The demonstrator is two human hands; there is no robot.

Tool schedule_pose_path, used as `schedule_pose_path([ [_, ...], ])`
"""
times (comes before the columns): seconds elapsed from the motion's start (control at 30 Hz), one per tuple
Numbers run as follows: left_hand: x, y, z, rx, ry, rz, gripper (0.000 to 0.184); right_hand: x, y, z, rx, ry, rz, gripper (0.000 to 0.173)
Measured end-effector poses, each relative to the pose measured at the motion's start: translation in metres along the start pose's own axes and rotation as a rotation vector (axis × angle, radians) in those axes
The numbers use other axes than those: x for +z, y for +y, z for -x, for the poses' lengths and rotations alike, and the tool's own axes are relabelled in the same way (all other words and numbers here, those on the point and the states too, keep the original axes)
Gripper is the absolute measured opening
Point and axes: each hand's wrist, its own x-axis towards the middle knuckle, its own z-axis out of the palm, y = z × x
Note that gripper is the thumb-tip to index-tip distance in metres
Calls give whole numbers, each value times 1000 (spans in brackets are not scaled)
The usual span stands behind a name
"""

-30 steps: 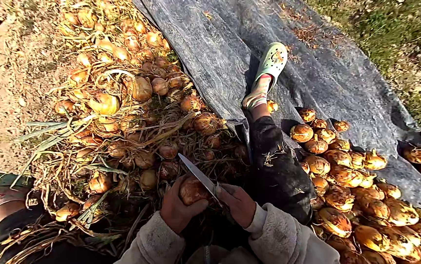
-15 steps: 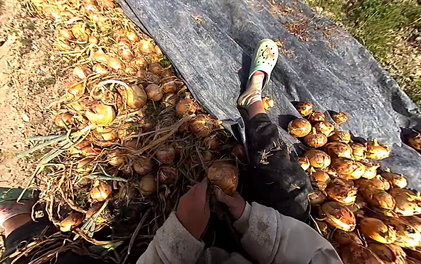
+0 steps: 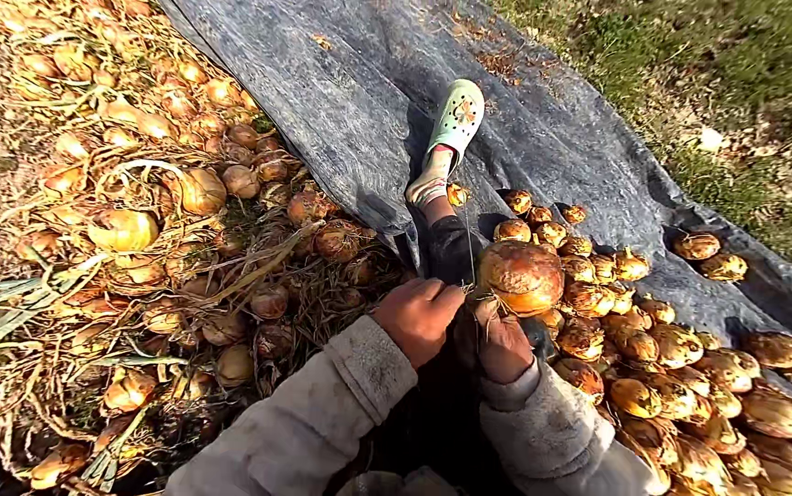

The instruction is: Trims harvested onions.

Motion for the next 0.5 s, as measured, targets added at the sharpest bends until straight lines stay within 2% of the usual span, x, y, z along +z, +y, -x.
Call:
schedule_pose_path([
  [0.07,9,9,-46,111,47,78,11,-19,-32,-8,-143,41,42,44],
  [0.1,12,12,-64,108,53,86,12,-28,-46,-9,-176,62,52,47],
  [0.17,17,1,-84,-69,-35,35,16,-47,-70,-9,-237,76,48,54],
  [0.27,20,-36,-68,-490,-461,-133,37,-71,-88,-13,-299,187,85,66],
  [0.3,23,-44,-51,-555,-589,-173,45,-72,-86,-17,-274,209,78,70],
  [0.37,31,-44,-8,-534,-893,-185,37,-70,-75,-19,-174,176,37,72],
  [0.43,53,-39,32,-430,-1170,-59,26,-60,-62,-19,-54,109,-38,75],
  [0.5,82,-32,60,-362,-1295,97,25,-49,-51,-19,21,56,-120,75],
])
